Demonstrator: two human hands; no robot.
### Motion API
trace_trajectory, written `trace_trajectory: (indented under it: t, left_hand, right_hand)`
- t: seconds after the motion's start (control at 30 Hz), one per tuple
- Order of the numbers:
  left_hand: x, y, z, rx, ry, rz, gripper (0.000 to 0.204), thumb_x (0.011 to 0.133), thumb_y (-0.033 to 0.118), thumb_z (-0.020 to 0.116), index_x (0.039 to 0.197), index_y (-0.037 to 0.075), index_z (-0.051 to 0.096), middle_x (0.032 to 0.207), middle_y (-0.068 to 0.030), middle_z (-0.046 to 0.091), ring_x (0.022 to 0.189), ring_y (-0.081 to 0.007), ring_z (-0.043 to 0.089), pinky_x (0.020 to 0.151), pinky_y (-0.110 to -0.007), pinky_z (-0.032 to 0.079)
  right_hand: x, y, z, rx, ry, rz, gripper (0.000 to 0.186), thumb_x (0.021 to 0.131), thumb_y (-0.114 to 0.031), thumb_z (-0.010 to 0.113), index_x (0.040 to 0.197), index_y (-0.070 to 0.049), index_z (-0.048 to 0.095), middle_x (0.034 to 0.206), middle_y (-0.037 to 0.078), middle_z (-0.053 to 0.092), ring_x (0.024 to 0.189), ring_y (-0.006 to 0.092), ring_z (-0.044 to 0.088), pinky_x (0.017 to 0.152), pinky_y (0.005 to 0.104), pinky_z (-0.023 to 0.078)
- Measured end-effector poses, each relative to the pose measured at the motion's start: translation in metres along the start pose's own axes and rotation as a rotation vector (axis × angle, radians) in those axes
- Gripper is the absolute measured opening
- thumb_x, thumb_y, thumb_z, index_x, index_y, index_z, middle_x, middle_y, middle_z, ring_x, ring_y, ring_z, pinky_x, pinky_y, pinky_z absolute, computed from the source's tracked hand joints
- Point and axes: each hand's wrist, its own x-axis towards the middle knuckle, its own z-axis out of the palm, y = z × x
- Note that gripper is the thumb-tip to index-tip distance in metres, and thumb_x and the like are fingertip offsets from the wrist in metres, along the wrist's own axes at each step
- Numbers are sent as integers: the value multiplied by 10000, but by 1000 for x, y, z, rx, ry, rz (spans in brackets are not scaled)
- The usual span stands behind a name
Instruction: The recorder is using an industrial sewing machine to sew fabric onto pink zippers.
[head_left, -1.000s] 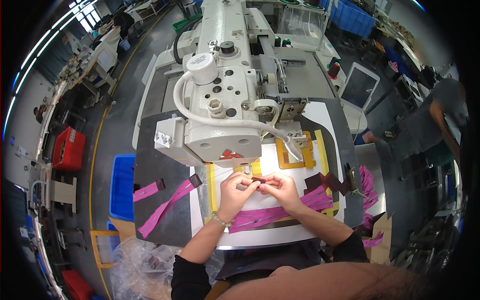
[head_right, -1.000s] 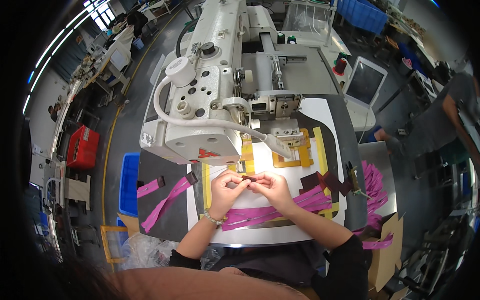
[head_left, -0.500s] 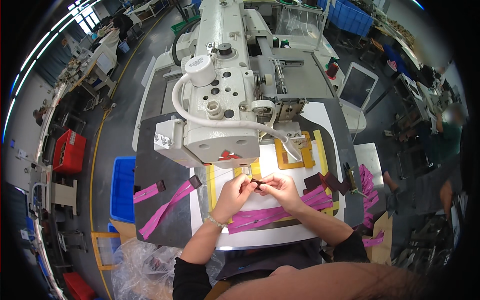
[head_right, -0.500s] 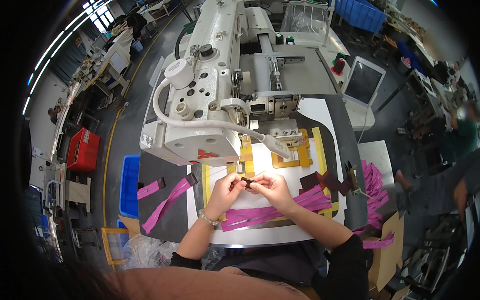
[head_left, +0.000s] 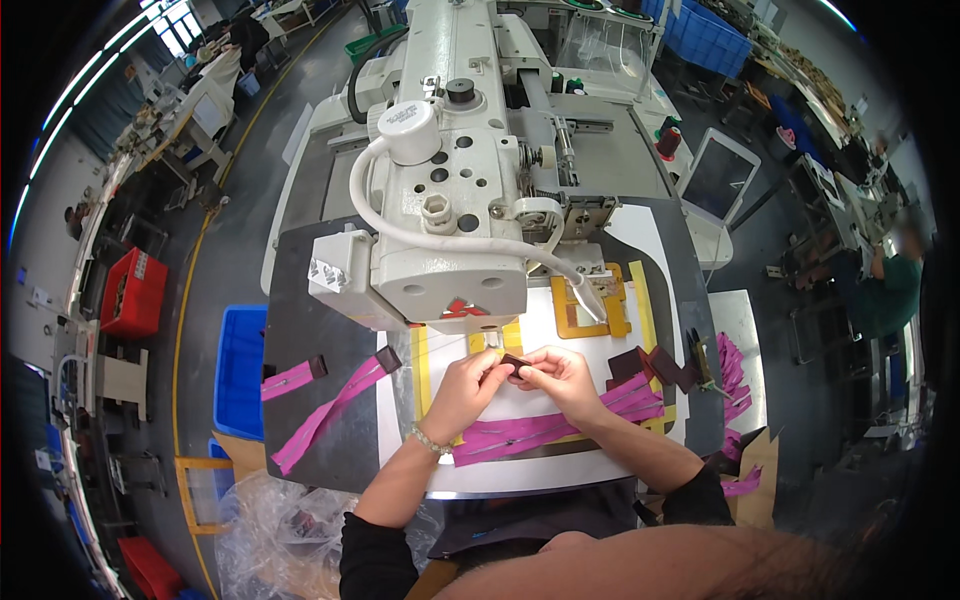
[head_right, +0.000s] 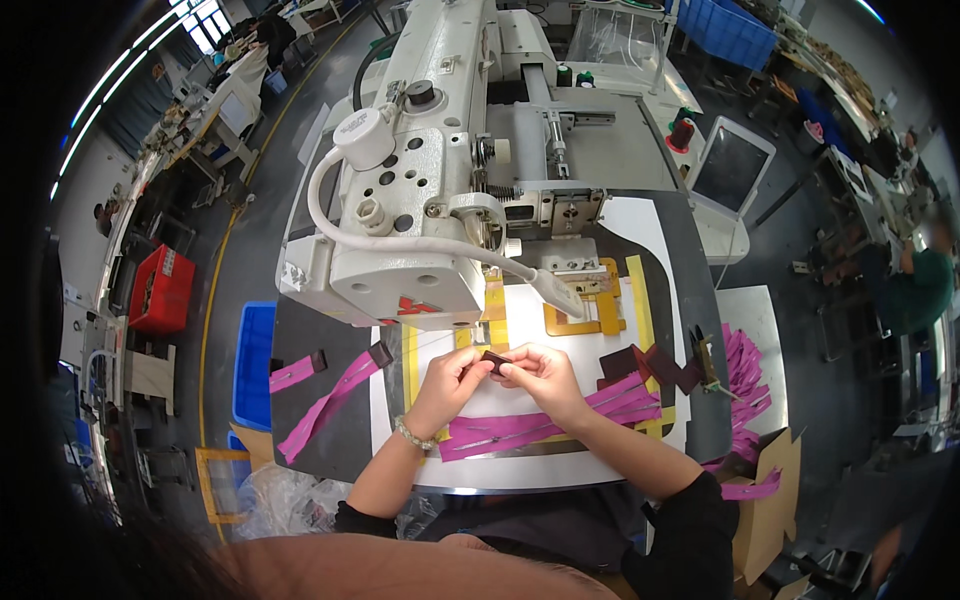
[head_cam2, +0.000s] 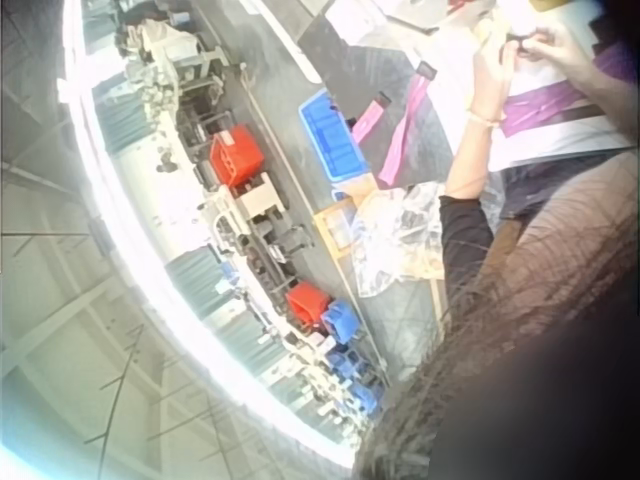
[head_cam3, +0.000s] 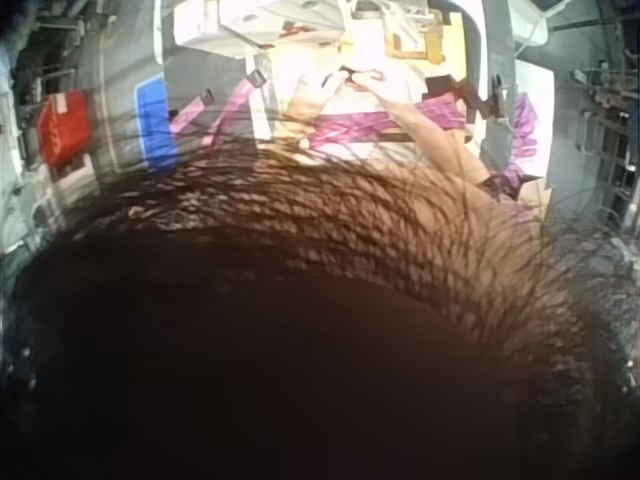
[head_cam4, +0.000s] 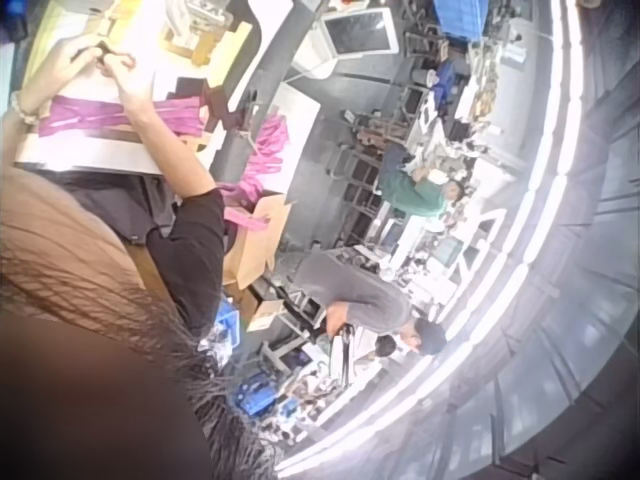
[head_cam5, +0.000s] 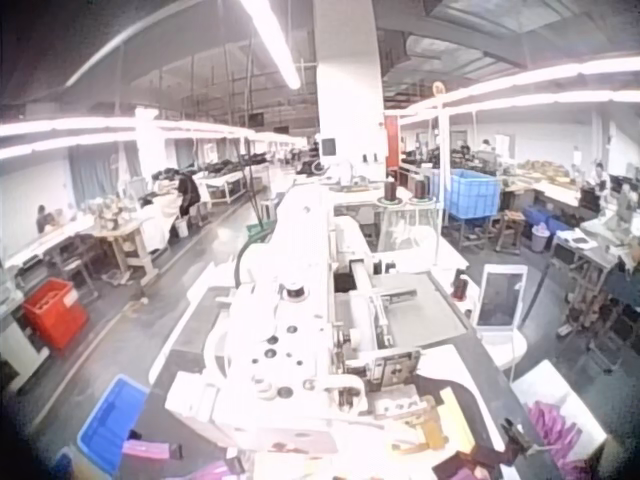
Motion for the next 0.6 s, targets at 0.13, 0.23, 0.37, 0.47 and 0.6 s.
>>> trace_trajectory:
  t: [0.13, 0.23, 0.37, 0.47, 0.6]
  left_hand:
    - [0, -2, 0, 13, -11, -8, 238, 888, 164, 623, 758, -7, 521, 607, -129, 496, 508, -230, 460, 494, -349, 356]
    - [0, -2, 0, 13, -25, -10, 246, 885, 169, 627, 749, -4, 517, 599, -121, 490, 506, -225, 453, 490, -348, 350]
    - [0, -5, 0, 23, -36, -10, 265, 883, 179, 629, 732, 1, 504, 592, -118, 482, 504, -236, 450, 490, -358, 348]
    - [0, -3, -1, 41, -47, -4, 274, 882, 179, 626, 723, 3, 488, 597, -118, 482, 519, -248, 452, 500, -365, 351]
    - [0, -5, 1, 20, -12, 79, 275, 875, 127, 644, 693, 13, 472, 558, -66, 436, 492, -134, 374, 460, -305, 309]
  right_hand:
    - [-1, 1, 1, 1, 2, 11, 169, 918, -40, 602, 1055, 59, 591, 1025, 136, 670, 918, 161, 666, 824, 264, 547]
    - [-1, 1, 0, -10, 3, 6, 172, 922, -42, 596, 1059, 61, 590, 1025, 138, 670, 920, 160, 665, 823, 263, 546]
    - [-1, 2, 0, -27, 7, 11, 161, 922, -40, 595, 1047, 61, 590, 1021, 138, 671, 919, 163, 666, 818, 262, 546]
    - [-2, 1, 0, -40, 10, 7, 147, 919, -37, 599, 1030, 59, 590, 1020, 140, 671, 914, 166, 668, 812, 263, 547]
    - [-3, 1, 0, -35, 4, 4, 131, 913, -31, 606, 1009, 57, 589, 1015, 143, 673, 909, 170, 672, 803, 262, 548]
